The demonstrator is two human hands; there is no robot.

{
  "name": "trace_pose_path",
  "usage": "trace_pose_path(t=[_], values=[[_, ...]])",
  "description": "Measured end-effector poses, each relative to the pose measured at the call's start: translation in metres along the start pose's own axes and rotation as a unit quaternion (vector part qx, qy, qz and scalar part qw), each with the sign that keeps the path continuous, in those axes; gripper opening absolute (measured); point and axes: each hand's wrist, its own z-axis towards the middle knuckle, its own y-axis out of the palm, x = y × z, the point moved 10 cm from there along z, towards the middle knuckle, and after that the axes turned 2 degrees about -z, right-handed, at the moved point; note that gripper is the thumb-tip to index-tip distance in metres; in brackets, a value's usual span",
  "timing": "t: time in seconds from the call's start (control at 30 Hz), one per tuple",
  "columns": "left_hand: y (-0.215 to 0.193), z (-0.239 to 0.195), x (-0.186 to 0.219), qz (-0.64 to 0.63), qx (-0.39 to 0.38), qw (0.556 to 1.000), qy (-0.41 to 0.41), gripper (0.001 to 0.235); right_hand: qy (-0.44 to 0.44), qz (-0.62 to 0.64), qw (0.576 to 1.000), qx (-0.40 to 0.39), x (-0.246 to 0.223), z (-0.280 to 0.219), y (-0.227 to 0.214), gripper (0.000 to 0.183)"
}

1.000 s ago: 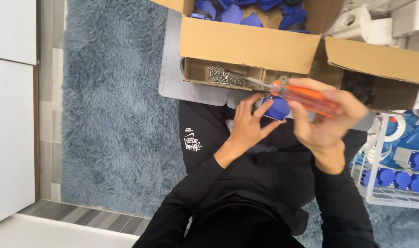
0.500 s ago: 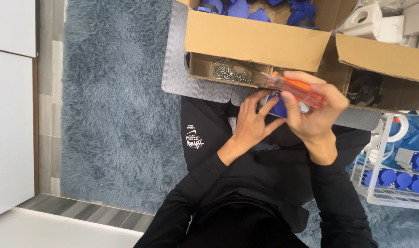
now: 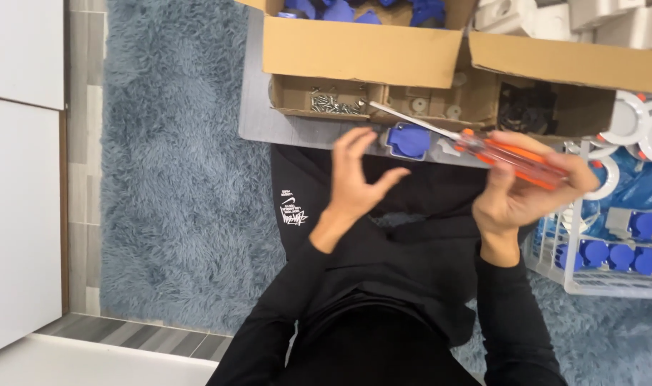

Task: The person sits on the floor and uses a screwdriver to tighten screws into a blue plastic electrical component. They then attach a white circular part and a black connector to the blue component, securing them with additional screws.

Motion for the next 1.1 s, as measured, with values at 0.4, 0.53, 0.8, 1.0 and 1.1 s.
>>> trace_pose_path(t=[0.4, 0.53, 0.8, 1.0, 1.1], values=[[-0.052, 0.020, 0.046, -0.115, -0.069, 0.989, -0.063, 0.034, 0.175, 0.145, 0.964, 0.136, 0.060, -0.093, -0.095, 0.034], [-0.031, 0.022, 0.062, -0.121, -0.136, 0.982, -0.050, 0.035, 0.195, 0.158, 0.957, 0.143, 0.068, -0.110, -0.101, 0.038], [-0.028, 0.012, 0.055, -0.137, -0.144, 0.977, -0.073, 0.023, 0.236, 0.212, 0.936, 0.156, 0.074, -0.119, -0.099, 0.038], [-0.030, 0.002, 0.031, -0.260, -0.108, 0.948, -0.147, 0.021, 0.263, 0.290, 0.905, 0.165, 0.084, -0.123, -0.094, 0.036], [-0.029, -0.004, 0.019, -0.339, -0.087, 0.922, -0.166, 0.018, 0.282, 0.314, 0.892, 0.165, 0.086, -0.125, -0.089, 0.037]])
